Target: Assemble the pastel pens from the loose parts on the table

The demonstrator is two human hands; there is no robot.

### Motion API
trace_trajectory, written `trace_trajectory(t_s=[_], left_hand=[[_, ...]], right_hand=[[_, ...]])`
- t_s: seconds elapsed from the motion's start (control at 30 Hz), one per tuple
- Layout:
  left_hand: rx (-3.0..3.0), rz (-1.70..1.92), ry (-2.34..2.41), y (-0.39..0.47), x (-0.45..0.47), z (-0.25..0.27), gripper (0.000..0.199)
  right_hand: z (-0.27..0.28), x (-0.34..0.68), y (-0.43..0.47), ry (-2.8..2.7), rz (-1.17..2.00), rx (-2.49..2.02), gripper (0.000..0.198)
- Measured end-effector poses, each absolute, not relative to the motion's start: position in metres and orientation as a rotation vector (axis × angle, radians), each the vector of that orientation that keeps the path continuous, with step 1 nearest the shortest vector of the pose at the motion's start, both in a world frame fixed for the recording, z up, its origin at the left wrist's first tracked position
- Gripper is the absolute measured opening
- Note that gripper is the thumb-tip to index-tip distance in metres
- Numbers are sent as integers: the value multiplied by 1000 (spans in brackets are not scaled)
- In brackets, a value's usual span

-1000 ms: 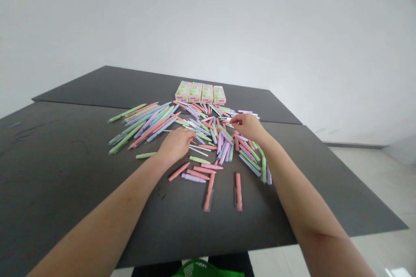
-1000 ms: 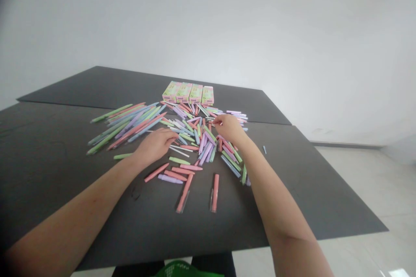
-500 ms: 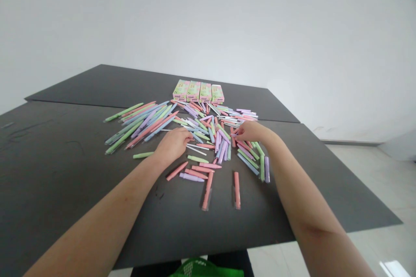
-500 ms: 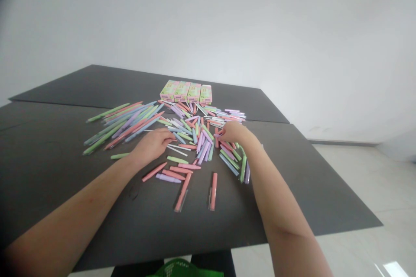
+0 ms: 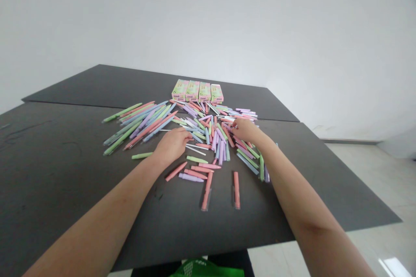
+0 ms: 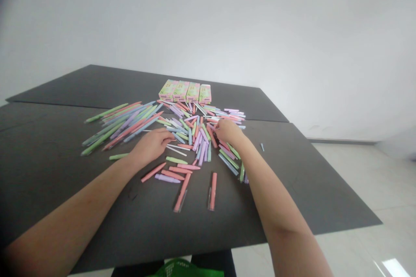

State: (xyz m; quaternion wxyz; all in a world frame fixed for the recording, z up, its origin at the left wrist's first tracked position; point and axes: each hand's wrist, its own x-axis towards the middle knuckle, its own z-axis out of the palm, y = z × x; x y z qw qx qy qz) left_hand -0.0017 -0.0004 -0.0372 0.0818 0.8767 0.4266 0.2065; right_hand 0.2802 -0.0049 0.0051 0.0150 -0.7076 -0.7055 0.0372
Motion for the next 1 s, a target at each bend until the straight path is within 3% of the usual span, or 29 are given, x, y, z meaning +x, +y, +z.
trace_trajectory(t_s=[0.37, 0.6, 0.87, 1.0], left_hand=[[2605, 631, 1264, -1, -1, -37, 26], [2608, 654, 1233, 0, -2, -38, 26], [2589, 679, 1204, 0, -2, -37, 25], [2588, 670, 1218, 1, -1, -36, 25]], right_hand=[[6, 264, -13, -2323, 151, -2159, 34], [7, 265, -9, -2146, 266, -2075, 25], [19, 252, -18, -1652, 916, -1400, 35], [19, 242, -20, -1564, 1074, -1180, 36]])
